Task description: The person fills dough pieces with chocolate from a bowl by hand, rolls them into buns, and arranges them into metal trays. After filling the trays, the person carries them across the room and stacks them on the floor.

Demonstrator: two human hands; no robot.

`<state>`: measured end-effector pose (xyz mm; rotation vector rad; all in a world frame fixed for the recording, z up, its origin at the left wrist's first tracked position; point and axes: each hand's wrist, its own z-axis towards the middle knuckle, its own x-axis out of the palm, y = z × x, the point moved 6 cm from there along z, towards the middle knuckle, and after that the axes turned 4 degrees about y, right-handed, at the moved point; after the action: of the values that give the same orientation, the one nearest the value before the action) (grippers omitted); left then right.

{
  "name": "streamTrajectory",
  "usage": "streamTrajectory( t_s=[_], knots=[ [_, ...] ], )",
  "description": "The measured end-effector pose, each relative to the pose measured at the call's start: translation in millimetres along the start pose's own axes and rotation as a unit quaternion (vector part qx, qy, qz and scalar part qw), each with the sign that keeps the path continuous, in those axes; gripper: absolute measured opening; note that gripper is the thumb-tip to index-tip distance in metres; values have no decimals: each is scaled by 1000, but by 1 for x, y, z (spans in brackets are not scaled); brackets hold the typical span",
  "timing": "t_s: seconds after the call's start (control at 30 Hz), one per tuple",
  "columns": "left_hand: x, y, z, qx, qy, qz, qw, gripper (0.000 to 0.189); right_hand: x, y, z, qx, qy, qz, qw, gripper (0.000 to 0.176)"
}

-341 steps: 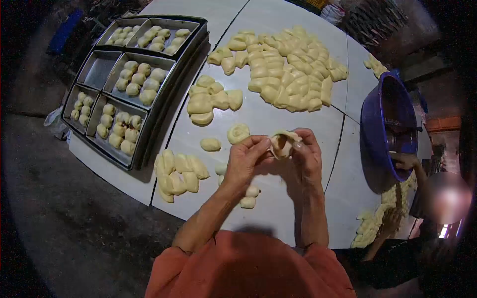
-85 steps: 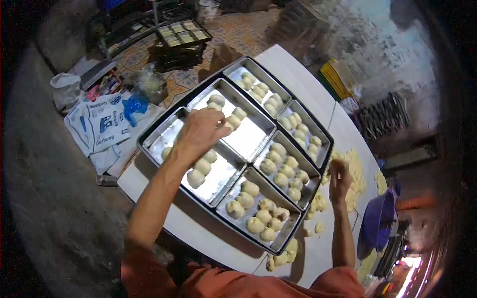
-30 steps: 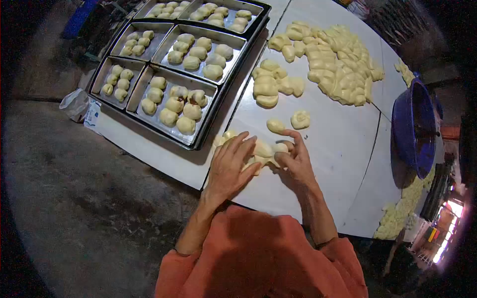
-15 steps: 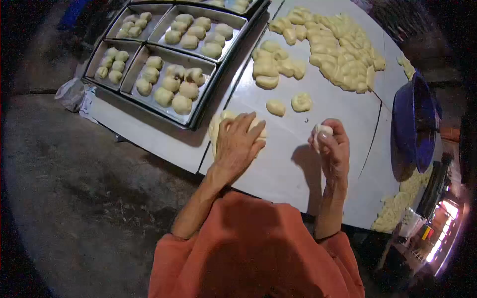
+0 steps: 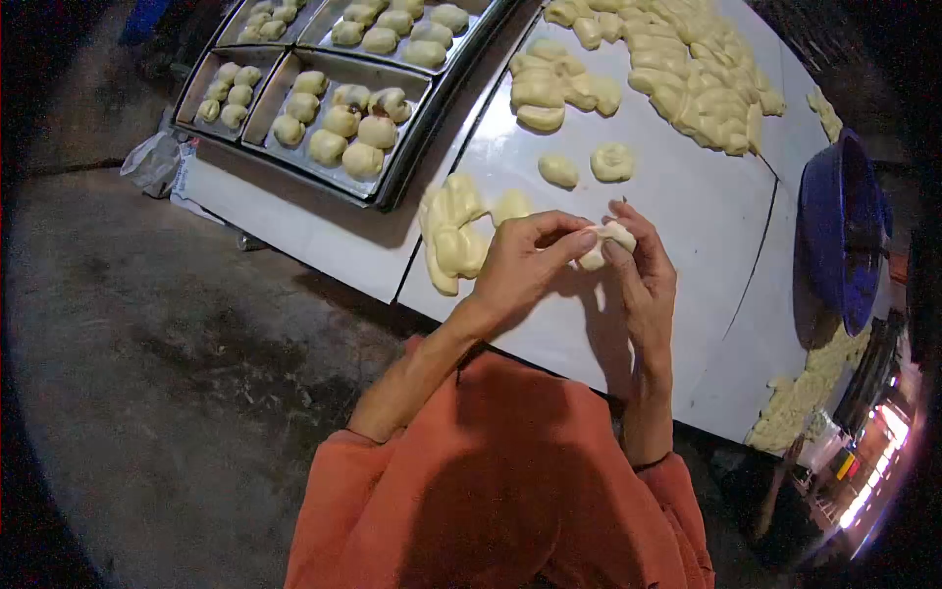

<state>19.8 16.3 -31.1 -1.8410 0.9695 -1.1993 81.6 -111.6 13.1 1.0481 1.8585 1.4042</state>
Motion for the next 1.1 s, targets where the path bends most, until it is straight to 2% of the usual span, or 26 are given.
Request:
streamTrajectory(
  t_s=[0.07,0.17,0.2,0.23,0.3,0.33,0.37,0.43,0.53,0.57,0.63,0.73,0.8,0.87,0.9,0.97,1.03,1.1],
  knots=[
    [6,-7,2,16,-1,19,1000,30,-8,-5,-1,-15,-36,40,998,23],
    [15,-19,6,154,-56,155,974,40,-16,-3,0,-53,-72,54,995,21],
    [23,-26,7,164,-53,104,979,54,-12,5,-2,-23,-71,143,987,20],
    [33,-33,9,221,-45,116,967,54,-12,4,-3,11,-72,204,976,20],
    [50,-46,10,330,-34,141,933,53,-13,3,-1,1,-54,266,962,24],
    [65,-48,10,342,-12,128,931,63,-14,9,-2,15,-38,295,955,28],
    [74,-38,17,377,2,198,905,69,-12,13,-2,-7,14,380,925,27],
    [90,-39,21,428,-3,138,893,76,-21,27,-2,-14,26,443,896,26],
    [111,-24,31,274,10,132,953,100,-46,26,2,6,47,444,895,27],
    [116,-13,36,284,22,105,953,106,-53,28,3,9,54,432,900,27],
    [126,5,46,235,93,59,966,106,-70,31,3,13,57,406,912,26],
    [141,10,50,159,134,111,972,97,-116,42,7,8,40,365,930,24],
    [140,16,49,103,131,130,978,82,-176,61,15,-78,-54,300,949,23],
    [127,23,43,-8,114,157,981,57,-243,89,17,-175,-190,180,949,22],
    [118,23,41,35,135,233,962,52,-285,97,18,-178,-231,130,948,22],
    [102,19,39,44,106,277,954,44,-370,115,28,-228,-290,-5,929,26],
    [90,4,33,-27,18,218,975,36,-420,134,39,-169,-310,-101,930,20],
    [80,4,30,-37,-19,201,979,34,-460,131,64,-80,-293,-221,927,21]
  ],
)
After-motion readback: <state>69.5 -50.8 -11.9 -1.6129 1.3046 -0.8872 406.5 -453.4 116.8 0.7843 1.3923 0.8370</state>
